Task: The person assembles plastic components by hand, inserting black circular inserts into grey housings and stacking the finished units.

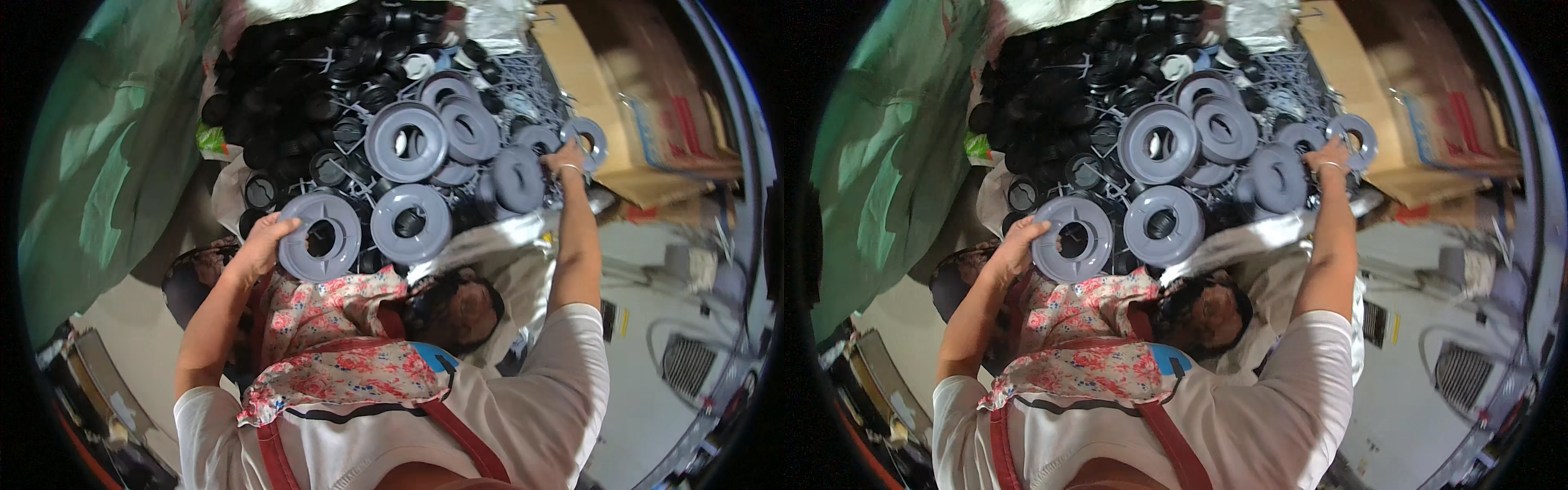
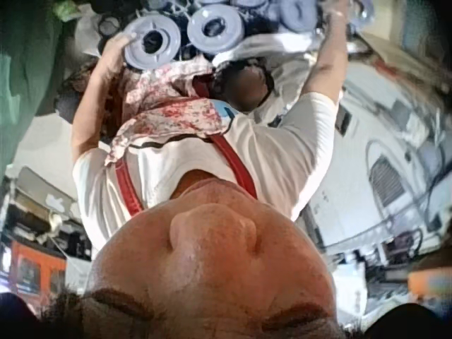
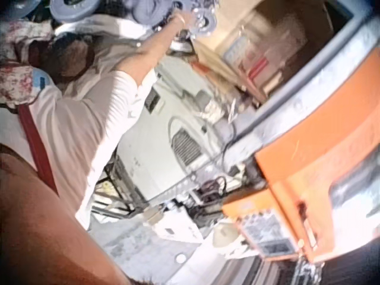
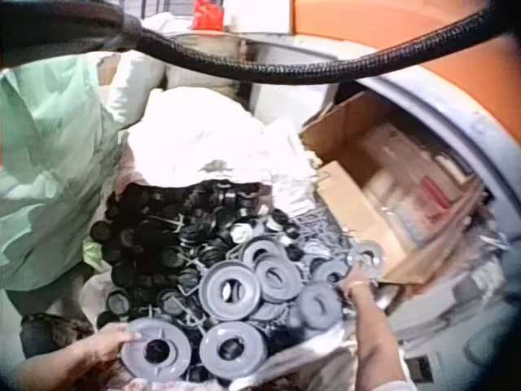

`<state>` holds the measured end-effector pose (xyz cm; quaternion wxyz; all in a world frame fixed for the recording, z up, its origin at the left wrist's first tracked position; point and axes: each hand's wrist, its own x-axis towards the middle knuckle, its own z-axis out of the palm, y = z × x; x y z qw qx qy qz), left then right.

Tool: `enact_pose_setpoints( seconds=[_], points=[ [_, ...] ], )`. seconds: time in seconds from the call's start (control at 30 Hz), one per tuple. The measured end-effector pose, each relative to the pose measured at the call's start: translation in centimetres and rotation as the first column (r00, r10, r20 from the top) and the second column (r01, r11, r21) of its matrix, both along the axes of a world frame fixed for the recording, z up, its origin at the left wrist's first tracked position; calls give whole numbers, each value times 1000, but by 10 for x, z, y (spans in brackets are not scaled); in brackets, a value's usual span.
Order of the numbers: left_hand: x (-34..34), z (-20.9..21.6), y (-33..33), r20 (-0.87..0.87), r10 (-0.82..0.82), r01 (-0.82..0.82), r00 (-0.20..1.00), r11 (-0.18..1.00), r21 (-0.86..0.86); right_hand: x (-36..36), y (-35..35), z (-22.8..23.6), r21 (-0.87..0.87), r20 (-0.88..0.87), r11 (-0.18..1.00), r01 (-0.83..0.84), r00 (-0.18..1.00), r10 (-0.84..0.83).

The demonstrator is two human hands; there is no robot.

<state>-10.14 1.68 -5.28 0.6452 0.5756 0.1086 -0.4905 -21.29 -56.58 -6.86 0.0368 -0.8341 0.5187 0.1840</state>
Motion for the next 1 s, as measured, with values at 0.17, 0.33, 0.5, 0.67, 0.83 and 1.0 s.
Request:
enact_pose_setpoints(
  seconds=[0.17,0.33,0.5,0.67,0.83,1.0],
  points=[
    [32,14,14,-63,411,-398,909,904,153,3,-75,-76,-117,49,993,21,999,-16],
    [31,-15,20,553,116,-380,825,838,391,29,-25,-40,-118,-39,993,25,999,-30],
    [16,5,-1,802,-594,-195,67,780,594,4,-27,-78,185,259,982,-46,966,-3],
    [-13,2,1,571,-819,124,-51,562,818,69,102,-23,167,276,973,-157,955,107],
    [-6,-14,17,626,-780,39,19,626,779,107,190,9,208,138,942,-264,961,239],
    [-3,37,36,827,-267,-81,494,933,350,115,205,20,130,253,880,-457,873,417]
  ],
)
